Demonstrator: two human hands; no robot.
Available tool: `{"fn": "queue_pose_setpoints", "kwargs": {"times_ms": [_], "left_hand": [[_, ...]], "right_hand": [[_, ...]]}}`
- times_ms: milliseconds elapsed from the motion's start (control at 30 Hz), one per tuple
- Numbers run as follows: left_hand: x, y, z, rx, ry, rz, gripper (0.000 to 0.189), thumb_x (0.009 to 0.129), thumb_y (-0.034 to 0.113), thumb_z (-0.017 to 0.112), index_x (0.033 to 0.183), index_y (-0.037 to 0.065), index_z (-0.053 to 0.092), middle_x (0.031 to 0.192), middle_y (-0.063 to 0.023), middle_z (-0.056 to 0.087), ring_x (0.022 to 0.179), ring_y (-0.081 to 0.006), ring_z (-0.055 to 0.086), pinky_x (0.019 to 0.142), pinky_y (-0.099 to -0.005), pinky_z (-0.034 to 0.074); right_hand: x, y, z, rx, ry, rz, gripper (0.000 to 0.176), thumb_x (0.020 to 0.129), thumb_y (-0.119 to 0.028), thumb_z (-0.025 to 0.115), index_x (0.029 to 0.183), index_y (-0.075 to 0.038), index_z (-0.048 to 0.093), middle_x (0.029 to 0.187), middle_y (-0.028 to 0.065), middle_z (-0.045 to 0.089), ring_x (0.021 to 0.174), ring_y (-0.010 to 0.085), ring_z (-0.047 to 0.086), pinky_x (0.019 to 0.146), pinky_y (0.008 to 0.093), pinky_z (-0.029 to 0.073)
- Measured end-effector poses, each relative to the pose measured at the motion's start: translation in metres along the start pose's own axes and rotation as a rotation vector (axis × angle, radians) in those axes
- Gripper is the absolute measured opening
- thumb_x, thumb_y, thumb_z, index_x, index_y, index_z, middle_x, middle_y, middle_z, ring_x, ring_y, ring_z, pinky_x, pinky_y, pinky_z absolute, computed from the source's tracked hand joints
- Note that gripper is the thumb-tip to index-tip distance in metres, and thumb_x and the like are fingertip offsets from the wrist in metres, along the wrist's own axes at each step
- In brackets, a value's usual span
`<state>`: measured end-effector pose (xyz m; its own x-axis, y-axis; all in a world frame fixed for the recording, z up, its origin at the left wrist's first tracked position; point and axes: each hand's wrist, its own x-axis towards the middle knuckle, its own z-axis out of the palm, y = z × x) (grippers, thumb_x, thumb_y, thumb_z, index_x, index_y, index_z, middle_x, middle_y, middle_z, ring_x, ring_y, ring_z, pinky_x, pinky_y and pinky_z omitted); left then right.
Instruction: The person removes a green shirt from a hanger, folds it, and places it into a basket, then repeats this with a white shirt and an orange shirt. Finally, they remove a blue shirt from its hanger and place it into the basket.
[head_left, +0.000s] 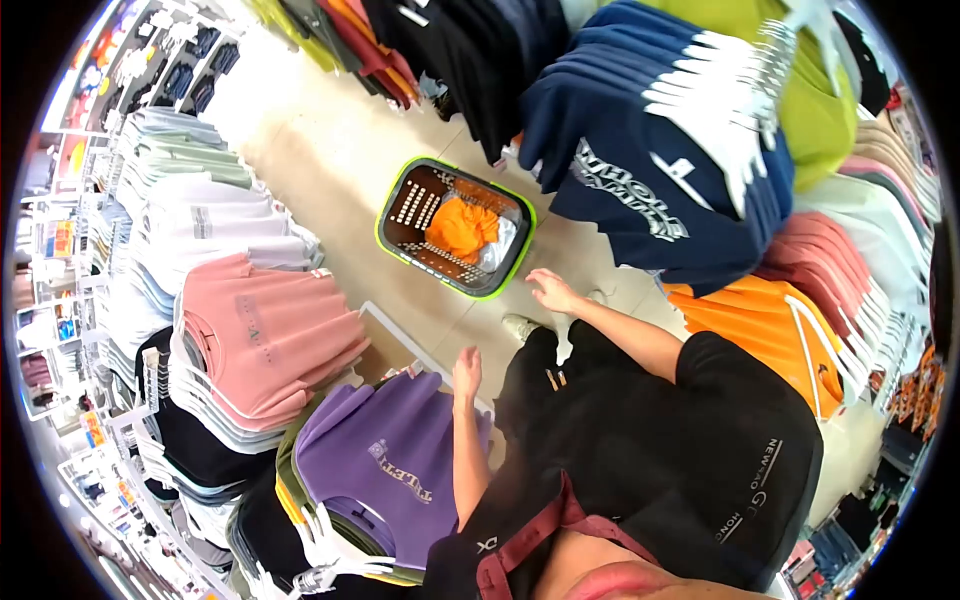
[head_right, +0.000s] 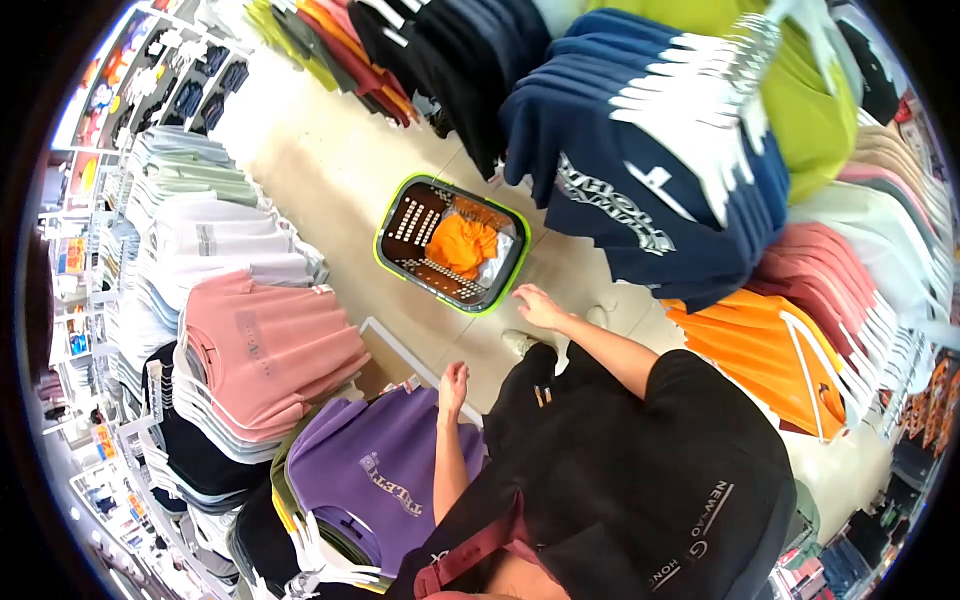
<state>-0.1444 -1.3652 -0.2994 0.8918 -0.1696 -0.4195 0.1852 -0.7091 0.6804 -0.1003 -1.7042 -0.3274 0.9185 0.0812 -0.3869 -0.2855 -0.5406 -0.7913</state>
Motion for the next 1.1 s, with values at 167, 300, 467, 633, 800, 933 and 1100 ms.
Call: {"fn": "queue_pose_setpoints", "kwargs": {"times_ms": [167,300,467,633,800,933,1100], "left_hand": [[0.018,0.096,0.042,0.01,-0.065,0.135,0.04,0.098,0.029,0.055,0.122,-0.003,0.061,0.101,-0.0209,0.072,0.093,-0.028,0.071,0.085,-0.0377,0.053],[0.022,0.159,0.078,-0.024,-0.186,0.137,0.04,0.099,0.028,0.054,0.122,-0.003,0.061,0.111,-0.0236,0.069,0.104,-0.035,0.068,0.091,-0.0418,0.051],[0.03,0.223,0.1,0.012,-0.214,0.292,0.035,0.098,0.025,0.057,0.119,-0.002,0.062,0.102,-0.0181,0.072,0.093,-0.0255,0.071,0.084,-0.0355,0.053],[0.062,0.279,0.09,0.057,-0.223,0.453,0.036,0.099,0.024,0.055,0.12,-0.003,0.062,0.098,-0.0162,0.073,0.091,-0.024,0.071,0.083,-0.0344,0.053],[0.062,0.329,0.085,0.0,-0.267,0.492,0.032,0.099,0.021,0.055,0.118,-0.004,0.062,0.102,-0.0189,0.071,0.094,-0.0293,0.068,0.084,-0.0366,0.052],[0.006,0.425,0.078,0.008,-0.162,0.758,0.023,0.098,0.013,0.057,0.112,-0.002,0.066,0.094,-0.0117,0.073,0.085,-0.0194,0.069,0.077,-0.031,0.052],[-0.063,0.558,0.072,-0.175,-0.277,1.088,0.019,0.095,0.006,0.057,0.11,0.0,0.067,0.103,-0.0148,0.07,0.095,-0.0304,0.068,0.088,-0.037,0.053]], "right_hand": [[-0.103,-0.079,-0.174,0.019,0.539,-0.412,0.029,0.087,-0.001,0.059,0.115,-0.005,0.061,0.132,0.0144,0.057,0.121,0.035,0.056,0.102,0.0417,0.047],[-0.191,-0.136,-0.303,-0.011,0.86,-0.668,0.024,0.085,0.008,0.058,0.106,-0.003,0.065,0.118,0.0144,0.064,0.109,0.032,0.062,0.095,0.0381,0.05],[-0.262,-0.13,-0.384,-0.13,1.206,-0.609,0.025,0.086,0.009,0.057,0.108,0.0,0.064,0.119,0.0156,0.064,0.109,0.0303,0.063,0.096,0.0339,0.048],[-0.277,-0.074,-0.378,-0.2,1.189,-0.329,0.034,0.09,-0.003,0.06,0.123,-0.002,0.059,0.134,0.0192,0.055,0.125,0.0351,0.053,0.107,0.0386,0.04],[-0.295,-0.077,-0.362,-0.218,1.003,-0.251,0.046,0.092,-0.013,0.063,0.135,-0.002,0.05,0.141,0.0221,0.049,0.132,0.0384,0.047,0.112,0.04,0.037],[-0.305,-0.086,-0.356,-0.114,0.914,-0.281,0.05,0.093,-0.013,0.064,0.138,-0.002,0.047,0.142,0.0202,0.049,0.132,0.0357,0.048,0.111,0.0386,0.037],[-0.305,-0.09,-0.341,0.064,0.913,-0.219,0.059,0.09,-0.015,0.068,0.141,0.0,0.043,0.137,0.0223,0.053,0.126,0.0374,0.054,0.108,0.0387,0.041]]}}
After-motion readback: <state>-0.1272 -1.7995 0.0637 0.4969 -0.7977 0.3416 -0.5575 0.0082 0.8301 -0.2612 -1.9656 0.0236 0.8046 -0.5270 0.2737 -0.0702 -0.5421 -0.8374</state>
